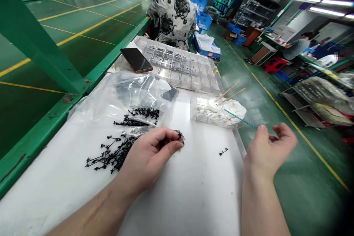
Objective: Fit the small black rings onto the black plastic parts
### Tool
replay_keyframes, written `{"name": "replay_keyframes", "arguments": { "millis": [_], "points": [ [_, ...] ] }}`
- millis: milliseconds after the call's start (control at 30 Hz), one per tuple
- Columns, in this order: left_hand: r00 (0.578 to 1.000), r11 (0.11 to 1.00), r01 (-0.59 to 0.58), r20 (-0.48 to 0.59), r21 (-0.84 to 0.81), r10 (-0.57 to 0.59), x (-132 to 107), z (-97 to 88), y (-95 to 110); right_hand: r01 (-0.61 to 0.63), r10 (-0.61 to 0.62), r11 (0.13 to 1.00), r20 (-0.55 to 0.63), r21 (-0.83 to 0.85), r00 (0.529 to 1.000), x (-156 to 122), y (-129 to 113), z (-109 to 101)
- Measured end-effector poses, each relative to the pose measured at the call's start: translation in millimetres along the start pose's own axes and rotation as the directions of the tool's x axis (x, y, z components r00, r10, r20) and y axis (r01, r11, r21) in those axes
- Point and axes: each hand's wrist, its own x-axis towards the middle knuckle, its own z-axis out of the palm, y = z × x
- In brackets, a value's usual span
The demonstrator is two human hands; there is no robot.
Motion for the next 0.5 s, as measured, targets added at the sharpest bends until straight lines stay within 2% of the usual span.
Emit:
{"name": "replay_keyframes", "arguments": {
  "millis": [33,67,100,133,167,200,233,267,333,500],
  "points": [
    [1.000,1.000,0.000,-0.002,-0.005,0.000,0,0.2,0,0.155,-0.156,0.987,-0.013,-0.047,0.988,-11,-8,2],
    [1.000,1.000,0.001,-0.004,-0.006,-0.001,0,0.4,1,0.280,-0.274,0.958,0.095,-0.057,0.957,-23,-17,5],
    [1.000,1.000,0.001,-0.005,-0.003,-0.001,1,0.5,1,0.378,-0.351,0.925,0.286,-0.043,0.892,-36,-24,10],
    [1.000,1.000,-0.003,-0.005,0.000,0.003,1,0.5,1,0.449,-0.377,0.893,0.526,-0.010,0.762,-48,-31,15],
    [1.000,1.000,-0.007,-0.004,0.001,0.007,2,0.5,1,0.481,-0.358,0.877,0.686,0.013,0.634,-60,-35,20],
    [1.000,1.000,-0.013,-0.003,0.001,0.013,2,0.4,1,0.502,-0.329,0.864,0.783,0.024,0.528,-69,-39,26],
    [1.000,1.000,-0.022,-0.001,0.003,0.022,2,0.4,1,0.521,-0.302,0.853,0.839,0.026,0.453,-76,-40,31],
    [1.000,1.000,-0.030,0.003,0.008,0.030,2,0.3,0,0.537,-0.285,0.844,0.863,0.018,0.418,-81,-40,36],
    [0.999,0.999,-0.043,0.014,0.026,0.043,2,0.3,0,0.566,-0.268,0.825,0.883,0.003,0.386,-85,-37,42],
    [0.998,0.997,-0.057,0.028,0.048,0.056,2,1.5,-1,0.589,-0.251,0.808,0.894,-0.017,0.371,-86,-31,44]
  ]
}}
